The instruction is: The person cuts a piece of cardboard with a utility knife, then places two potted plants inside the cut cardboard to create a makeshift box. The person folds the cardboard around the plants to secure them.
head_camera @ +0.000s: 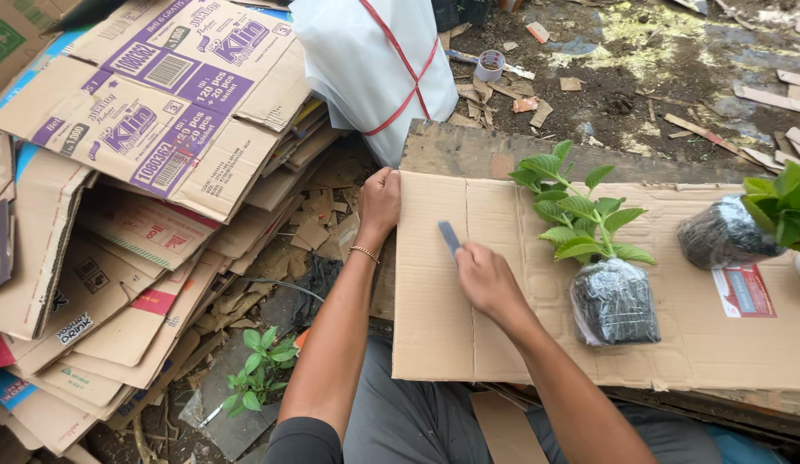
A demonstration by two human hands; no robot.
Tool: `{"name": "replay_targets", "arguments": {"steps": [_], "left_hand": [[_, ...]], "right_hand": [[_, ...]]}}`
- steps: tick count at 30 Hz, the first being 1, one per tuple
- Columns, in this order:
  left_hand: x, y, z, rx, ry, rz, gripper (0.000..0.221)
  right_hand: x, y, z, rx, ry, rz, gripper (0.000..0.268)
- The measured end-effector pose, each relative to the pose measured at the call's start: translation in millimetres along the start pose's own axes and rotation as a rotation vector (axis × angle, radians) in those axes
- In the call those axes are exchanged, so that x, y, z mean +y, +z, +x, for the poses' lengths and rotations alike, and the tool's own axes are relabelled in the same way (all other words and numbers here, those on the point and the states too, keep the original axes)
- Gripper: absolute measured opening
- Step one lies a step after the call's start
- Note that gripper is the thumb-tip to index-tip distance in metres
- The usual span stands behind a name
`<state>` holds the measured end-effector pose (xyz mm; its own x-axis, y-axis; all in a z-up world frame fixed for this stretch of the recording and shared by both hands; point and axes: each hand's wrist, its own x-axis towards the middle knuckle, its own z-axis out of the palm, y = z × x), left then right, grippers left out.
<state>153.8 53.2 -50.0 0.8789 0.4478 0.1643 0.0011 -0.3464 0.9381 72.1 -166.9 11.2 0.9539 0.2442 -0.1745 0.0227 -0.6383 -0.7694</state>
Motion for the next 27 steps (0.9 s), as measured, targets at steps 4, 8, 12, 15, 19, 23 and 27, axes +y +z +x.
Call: {"name": "replay_targets", "arguments": {"steps": [4, 8, 12, 15, 19, 23, 27], "left_hand": [[-7, 2, -2, -0.030, 0.033, -0.116, 0.032], [-9, 1, 0, -0.057, 0.036, -0.163, 0.033], [-8, 0, -1, -0.088, 0.050, -0.183, 0.037], [-6, 0, -2, -0.084, -0.007, -0.106, 0.036], [4, 1, -1, -0.044, -0.036, 0.067, 0.038], [12, 1, -3, -0.034, -0.036, 0.139, 0.040], [15, 1, -6, 0.010, 0.016, 0.168, 0.037]], "right_hand": [[-19, 9, 55, 0.131, -0.092, 0.005, 0.037], [-41, 12, 98, 0.128, -0.081, 0.010, 0.038], [-51, 10, 111, 0.048, -0.053, -0.010, 0.037], [-48, 16, 113, 0.015, 0.017, -0.088, 0.041], [-41, 28, 117, 0.112, -0.015, -0.140, 0.042], [-43, 41, 111, 0.149, -0.046, -0.321, 0.038], [-46, 53, 95, 0.252, -0.098, -0.336, 0.032]]}}
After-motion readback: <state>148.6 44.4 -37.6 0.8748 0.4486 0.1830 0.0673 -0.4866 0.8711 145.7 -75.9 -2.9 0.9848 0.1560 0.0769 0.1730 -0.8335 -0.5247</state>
